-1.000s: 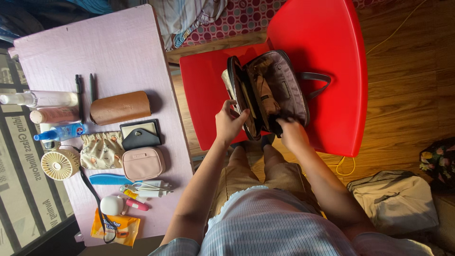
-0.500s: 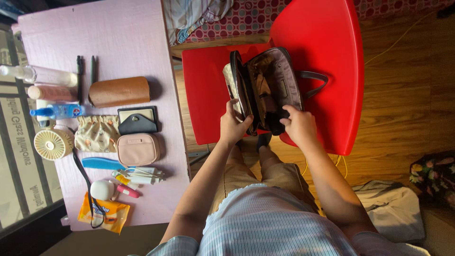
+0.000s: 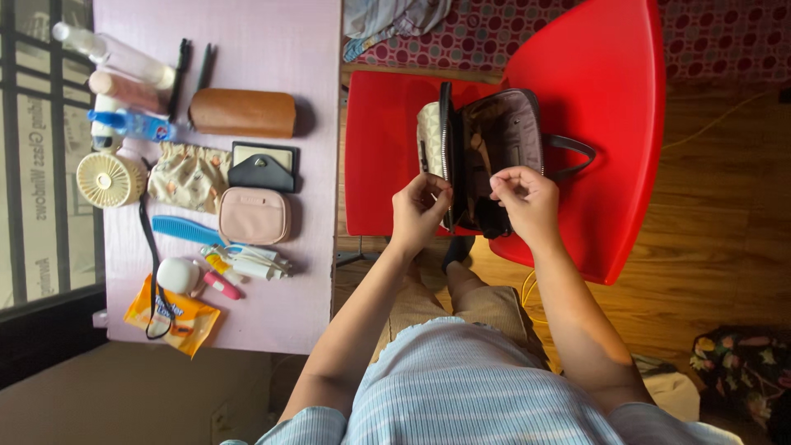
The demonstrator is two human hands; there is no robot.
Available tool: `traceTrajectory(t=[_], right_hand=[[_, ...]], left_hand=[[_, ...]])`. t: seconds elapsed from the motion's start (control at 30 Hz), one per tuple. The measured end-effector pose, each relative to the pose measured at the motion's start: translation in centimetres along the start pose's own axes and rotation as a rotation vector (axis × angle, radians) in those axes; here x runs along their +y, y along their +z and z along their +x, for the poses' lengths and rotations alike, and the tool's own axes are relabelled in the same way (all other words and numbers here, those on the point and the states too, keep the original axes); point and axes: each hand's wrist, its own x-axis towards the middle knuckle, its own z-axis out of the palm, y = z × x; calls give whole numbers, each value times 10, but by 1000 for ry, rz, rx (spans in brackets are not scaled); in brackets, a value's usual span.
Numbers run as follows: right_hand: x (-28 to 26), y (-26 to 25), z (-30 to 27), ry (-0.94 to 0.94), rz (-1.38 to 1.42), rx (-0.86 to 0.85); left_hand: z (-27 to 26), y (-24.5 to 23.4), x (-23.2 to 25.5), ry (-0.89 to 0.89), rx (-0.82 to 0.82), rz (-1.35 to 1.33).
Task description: The person packs a handbag with daily essentials. They place a folded umbrella, a small pouch, a wallet, a spray bottle, and a comb into the bag, then close the zipper.
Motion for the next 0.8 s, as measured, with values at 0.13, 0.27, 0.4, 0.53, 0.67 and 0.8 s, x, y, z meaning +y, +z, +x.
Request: traceTrajectory(t=[0.13,0.27,0.4,0.53,0.67,0.8], right_hand=[[-21,25,-1,-6,67,-117],[-45,54,-2,-6,109,-235],[-63,86,-2,-13,178,-342],[-78,122,-2,-9,157,-430],[-90,164,0,15,121,-511],[-98,206,3,34,109,-598]], left_hand=[[-12,-15,9,49,79,-60],[-23,-39,14,83,186,-102],[-32,-65,12,92,264,-201],[-39,-94,8,124,351,-274],[-48,-129,5,108,441,-291],[-53,-163,0,113,522,-292]])
